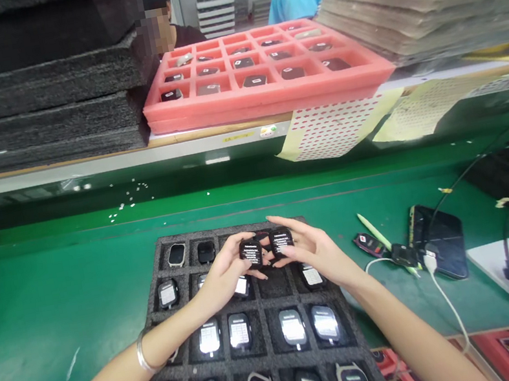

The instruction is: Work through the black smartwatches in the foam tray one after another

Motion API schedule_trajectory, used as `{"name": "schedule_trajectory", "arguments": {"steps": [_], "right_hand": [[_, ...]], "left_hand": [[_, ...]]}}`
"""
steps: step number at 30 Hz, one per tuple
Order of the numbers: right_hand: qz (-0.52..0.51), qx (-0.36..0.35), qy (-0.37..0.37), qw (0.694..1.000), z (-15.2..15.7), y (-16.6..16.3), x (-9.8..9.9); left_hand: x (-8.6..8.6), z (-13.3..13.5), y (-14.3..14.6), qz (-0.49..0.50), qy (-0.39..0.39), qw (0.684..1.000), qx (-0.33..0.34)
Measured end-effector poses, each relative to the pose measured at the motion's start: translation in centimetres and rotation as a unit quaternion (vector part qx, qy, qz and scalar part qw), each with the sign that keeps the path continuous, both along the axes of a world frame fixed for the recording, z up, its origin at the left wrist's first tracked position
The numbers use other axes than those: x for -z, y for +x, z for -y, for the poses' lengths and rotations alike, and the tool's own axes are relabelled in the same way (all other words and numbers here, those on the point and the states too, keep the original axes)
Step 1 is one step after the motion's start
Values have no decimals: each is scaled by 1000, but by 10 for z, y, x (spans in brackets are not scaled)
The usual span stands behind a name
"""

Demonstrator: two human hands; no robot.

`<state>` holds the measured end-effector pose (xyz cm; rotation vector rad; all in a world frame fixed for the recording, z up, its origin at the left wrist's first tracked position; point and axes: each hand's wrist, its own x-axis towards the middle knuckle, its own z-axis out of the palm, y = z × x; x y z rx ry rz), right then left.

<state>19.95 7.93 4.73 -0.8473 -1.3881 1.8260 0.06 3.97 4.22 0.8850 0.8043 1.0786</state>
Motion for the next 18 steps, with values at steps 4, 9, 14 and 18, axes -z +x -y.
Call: {"name": "schedule_trajectory", "arguments": {"steps": [4,9,14,18], "right_hand": [[22,-58,26,998,-1,10,-3],[248,-41,201,947,-15,34,7],[386,-3,405,829,-31,52,21],[393,-12,414,821,-29,52,21]], "left_hand": [[-2,0,-1,17,-11,1000,12],[-2,1,2,0,6,1000,28],[3,2,6,-19,7,999,38],[5,3,8,-33,11,998,51]]}}
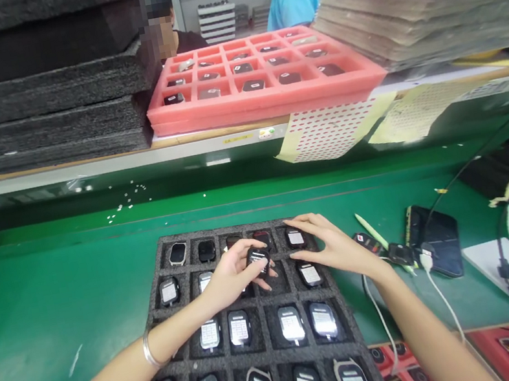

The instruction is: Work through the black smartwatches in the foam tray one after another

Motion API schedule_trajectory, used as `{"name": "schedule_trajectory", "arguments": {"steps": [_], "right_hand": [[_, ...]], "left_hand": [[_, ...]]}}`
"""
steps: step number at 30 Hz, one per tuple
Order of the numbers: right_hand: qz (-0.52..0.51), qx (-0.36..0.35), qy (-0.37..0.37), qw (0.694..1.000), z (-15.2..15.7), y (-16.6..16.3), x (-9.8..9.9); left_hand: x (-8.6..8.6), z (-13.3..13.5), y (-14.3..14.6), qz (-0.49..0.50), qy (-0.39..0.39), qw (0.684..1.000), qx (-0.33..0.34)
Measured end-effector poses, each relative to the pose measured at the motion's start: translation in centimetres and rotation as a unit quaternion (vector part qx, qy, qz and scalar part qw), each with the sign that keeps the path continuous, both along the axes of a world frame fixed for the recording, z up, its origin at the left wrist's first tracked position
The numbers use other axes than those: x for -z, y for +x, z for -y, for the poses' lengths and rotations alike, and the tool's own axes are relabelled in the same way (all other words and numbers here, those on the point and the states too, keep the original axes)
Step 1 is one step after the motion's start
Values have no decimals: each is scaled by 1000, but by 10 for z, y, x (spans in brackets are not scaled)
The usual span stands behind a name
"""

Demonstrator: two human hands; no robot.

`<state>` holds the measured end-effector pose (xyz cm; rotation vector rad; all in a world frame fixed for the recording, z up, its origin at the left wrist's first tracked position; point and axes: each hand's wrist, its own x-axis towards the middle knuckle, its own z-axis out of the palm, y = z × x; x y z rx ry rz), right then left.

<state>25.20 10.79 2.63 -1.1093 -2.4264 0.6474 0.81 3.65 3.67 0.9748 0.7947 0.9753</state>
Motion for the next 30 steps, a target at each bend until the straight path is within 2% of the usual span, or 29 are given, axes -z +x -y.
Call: {"name": "schedule_trajectory", "arguments": {"steps": [4,9,13,15,18,21,23,26,28,30], "right_hand": [[-34,33,36,998,6,-5,-3],[-59,-13,26,998,8,-16,-8],[36,-73,8,997,5,-42,-10],[94,-59,9,994,3,-58,-8],[123,-6,30,992,2,-77,-1],[118,44,53,991,1,-84,4],[104,51,61,991,-2,-84,4],[21,21,42,999,-5,-83,-3],[-117,12,-31,993,-8,-82,-10],[-249,44,-137,958,-11,-82,-16]], "left_hand": [[-2,2,0,-5,1,1000,2],[-4,4,1,2,-2,1000,2],[2,6,3,8,16,1000,9],[4,7,6,10,29,999,12],[5,10,9,16,42,999,3],[1,9,8,28,40,998,-45],[-1,7,7,37,27,995,-91],[-6,6,7,43,4,990,-131],[-8,5,6,46,-7,989,-139],[-10,5,6,46,-15,988,-146]]}}
